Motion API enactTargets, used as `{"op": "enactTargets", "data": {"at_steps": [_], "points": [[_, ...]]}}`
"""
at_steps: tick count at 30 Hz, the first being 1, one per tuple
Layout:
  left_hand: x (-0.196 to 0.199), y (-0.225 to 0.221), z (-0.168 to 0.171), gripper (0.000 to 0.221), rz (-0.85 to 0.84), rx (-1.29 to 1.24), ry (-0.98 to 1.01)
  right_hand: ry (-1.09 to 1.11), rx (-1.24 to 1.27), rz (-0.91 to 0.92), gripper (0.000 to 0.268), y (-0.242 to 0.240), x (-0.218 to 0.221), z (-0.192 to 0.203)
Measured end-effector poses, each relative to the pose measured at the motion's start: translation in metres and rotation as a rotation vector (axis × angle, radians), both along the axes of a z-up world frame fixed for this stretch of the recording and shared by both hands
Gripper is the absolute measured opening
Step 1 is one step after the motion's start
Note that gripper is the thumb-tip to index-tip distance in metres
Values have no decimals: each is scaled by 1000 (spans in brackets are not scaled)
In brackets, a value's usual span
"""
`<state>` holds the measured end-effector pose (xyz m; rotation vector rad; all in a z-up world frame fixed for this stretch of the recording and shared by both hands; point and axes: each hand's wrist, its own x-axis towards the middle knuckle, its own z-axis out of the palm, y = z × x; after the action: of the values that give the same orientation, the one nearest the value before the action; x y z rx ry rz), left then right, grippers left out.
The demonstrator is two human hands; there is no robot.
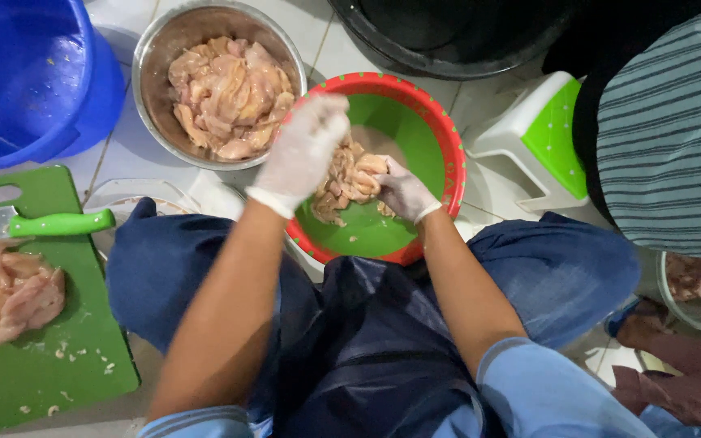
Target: Cutting raw chicken breasts into strips on a cutting board and sorting them into a bowl of water.
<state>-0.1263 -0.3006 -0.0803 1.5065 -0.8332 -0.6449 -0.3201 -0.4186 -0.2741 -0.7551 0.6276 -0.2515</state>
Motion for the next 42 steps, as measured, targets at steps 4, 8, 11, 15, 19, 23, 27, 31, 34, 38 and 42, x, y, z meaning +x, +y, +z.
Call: {"op": "enactTargets", "data": {"at_steps": [4,8,11,15,19,23,27,31,34,38,42], "points": [[-50,20,-95,17,-9,263,-115,13,-106,-23,47,14,-5,13],[-86,17,-127,36,47,493,236,115,-442,13,54,22,-6,52],[-85,9,-157,24,125,358,223,145,-634,12,52,18,-6,53],[-87,10,-174,8,248,267,381,95,-555,-86,40,18,-12,48],[-88,6,-157,6,267,182,451,68,-275,-210,32,13,-14,20],[-87,-3,-159,7,384,47,682,67,-115,-301,19,9,-19,19],[-73,0,-148,6,390,48,824,90,69,-323,21,14,-11,64],[-71,-5,-172,6,450,82,719,63,203,-298,32,5,-14,28],[-67,0,-209,26,445,240,488,62,197,-241,37,11,-21,18],[-78,8,-177,45,355,255,341,184,-53,-199,8,11,-18,18],[-87,8,-209,36,214,69,415,329,-327,-58,23,27,-5,59]]}}
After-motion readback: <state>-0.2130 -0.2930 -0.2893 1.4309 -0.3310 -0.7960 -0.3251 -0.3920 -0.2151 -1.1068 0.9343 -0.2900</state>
